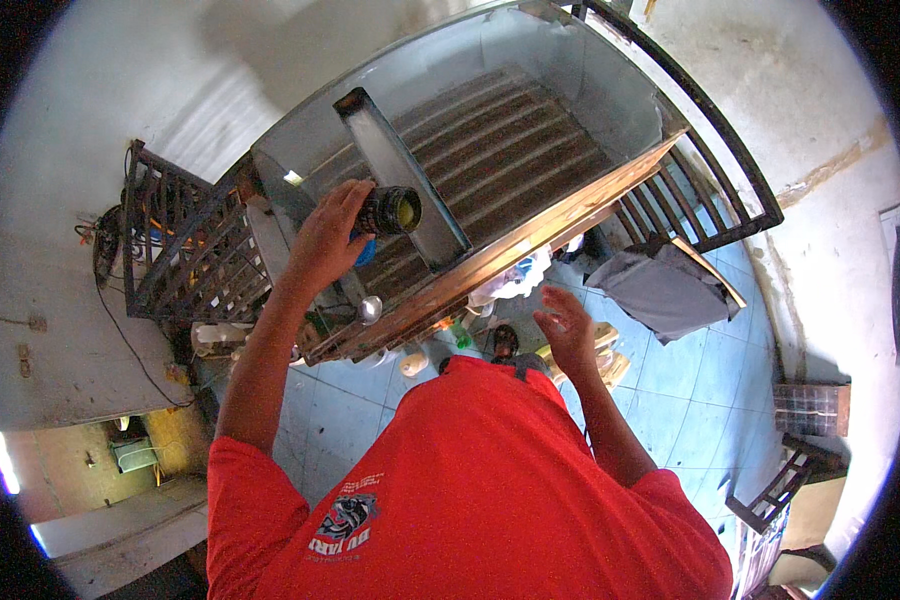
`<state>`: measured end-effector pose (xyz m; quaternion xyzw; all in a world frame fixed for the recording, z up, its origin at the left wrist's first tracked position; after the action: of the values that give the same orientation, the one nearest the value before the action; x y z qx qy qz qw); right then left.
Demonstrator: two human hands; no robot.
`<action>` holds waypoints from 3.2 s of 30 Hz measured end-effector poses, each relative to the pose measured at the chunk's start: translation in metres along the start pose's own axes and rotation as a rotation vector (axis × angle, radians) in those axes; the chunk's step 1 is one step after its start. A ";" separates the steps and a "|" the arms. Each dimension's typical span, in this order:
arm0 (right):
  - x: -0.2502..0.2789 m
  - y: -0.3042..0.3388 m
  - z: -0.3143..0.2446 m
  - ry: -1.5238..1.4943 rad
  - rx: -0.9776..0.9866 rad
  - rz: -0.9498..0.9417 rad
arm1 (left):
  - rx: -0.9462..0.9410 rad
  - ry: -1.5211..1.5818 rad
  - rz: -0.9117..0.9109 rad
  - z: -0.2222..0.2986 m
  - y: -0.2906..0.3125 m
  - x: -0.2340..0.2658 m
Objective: The person carries two yellow screen-printing frames into a room and applies a liquid from a container into a trough, then wipes the surface of a screen with their hand.
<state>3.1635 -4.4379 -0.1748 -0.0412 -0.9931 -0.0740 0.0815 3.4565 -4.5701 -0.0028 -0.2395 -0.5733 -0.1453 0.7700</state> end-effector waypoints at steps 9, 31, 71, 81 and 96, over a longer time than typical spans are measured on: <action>0.010 0.000 -0.001 -0.029 -0.010 0.013 | -0.030 -0.038 -0.019 0.001 0.001 -0.006; 0.019 0.008 0.010 -0.010 -0.044 0.064 | -0.055 -0.137 -0.055 -0.001 0.002 -0.017; 0.034 0.007 0.017 0.069 -0.090 0.038 | -0.071 -0.307 0.061 -0.093 -0.048 -0.002; 0.036 -0.001 0.022 0.106 -0.075 0.028 | -0.043 -0.370 0.097 -0.099 -0.057 0.010; 0.041 -0.002 0.025 0.103 -0.096 0.080 | 0.085 -0.423 0.038 -0.148 -0.093 0.021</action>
<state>3.1190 -4.4333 -0.1925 -0.0809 -0.9804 -0.1202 0.1334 3.5375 -4.7265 0.0024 -0.2427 -0.7232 -0.0530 0.6444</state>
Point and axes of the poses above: each hand's wrist, its own y-axis away from the middle knuckle, its own x-axis out of the back of the hand, z = x × y, the point moved 7 cm from there along -y, towards the middle knuckle, and after that the axes turned 1 degree about -x, right-handed, at the moved point
